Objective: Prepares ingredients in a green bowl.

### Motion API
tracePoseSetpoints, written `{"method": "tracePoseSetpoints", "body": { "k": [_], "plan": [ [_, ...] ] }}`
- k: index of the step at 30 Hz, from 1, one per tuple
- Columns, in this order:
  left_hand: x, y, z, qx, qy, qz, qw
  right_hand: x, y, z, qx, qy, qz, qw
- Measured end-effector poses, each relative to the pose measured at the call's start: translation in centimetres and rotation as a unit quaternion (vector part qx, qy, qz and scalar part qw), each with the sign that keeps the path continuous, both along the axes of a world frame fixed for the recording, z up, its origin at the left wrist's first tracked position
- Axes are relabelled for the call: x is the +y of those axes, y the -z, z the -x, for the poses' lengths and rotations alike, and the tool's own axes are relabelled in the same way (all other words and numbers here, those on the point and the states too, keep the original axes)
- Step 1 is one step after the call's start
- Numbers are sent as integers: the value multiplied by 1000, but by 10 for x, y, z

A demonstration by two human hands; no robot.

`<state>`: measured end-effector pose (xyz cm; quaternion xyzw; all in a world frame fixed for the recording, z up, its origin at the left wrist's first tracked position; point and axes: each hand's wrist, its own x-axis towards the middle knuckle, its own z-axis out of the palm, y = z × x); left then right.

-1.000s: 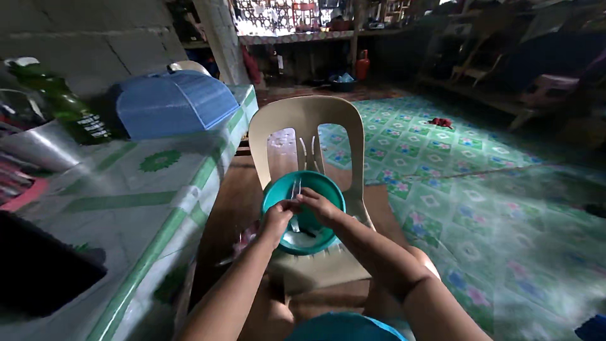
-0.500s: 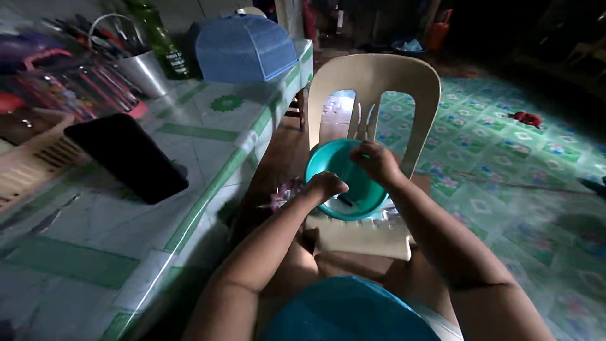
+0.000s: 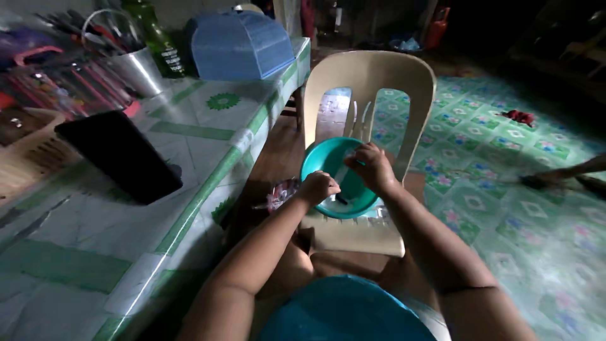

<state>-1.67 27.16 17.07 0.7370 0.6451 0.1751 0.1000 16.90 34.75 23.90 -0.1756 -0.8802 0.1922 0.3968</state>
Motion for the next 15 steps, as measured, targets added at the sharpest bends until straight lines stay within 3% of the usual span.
{"method": "tracePoseSetpoints", "body": {
  "k": [2,3,5,8,10,12,15],
  "plan": [
    [-6,-8,-3,-2,-55,-78,995,-5,11,-9,105,43,99,989],
    [-10,-10,-3,-19,-82,-142,986,-8,18,-14,165,61,198,964],
    [-3,-2,-1,-43,-101,-353,929,-4,45,-17,303,59,360,880],
    [-5,-19,-15,-50,-66,-500,862,-18,84,-8,313,20,549,775],
    [-12,-25,-34,-79,-12,-516,853,-35,97,4,227,-41,641,732],
    [-19,-19,-52,-134,44,-470,871,-43,108,16,170,-116,674,710],
    [-29,0,-63,-215,82,-375,898,-28,106,14,169,-144,640,736]
  ]
}}
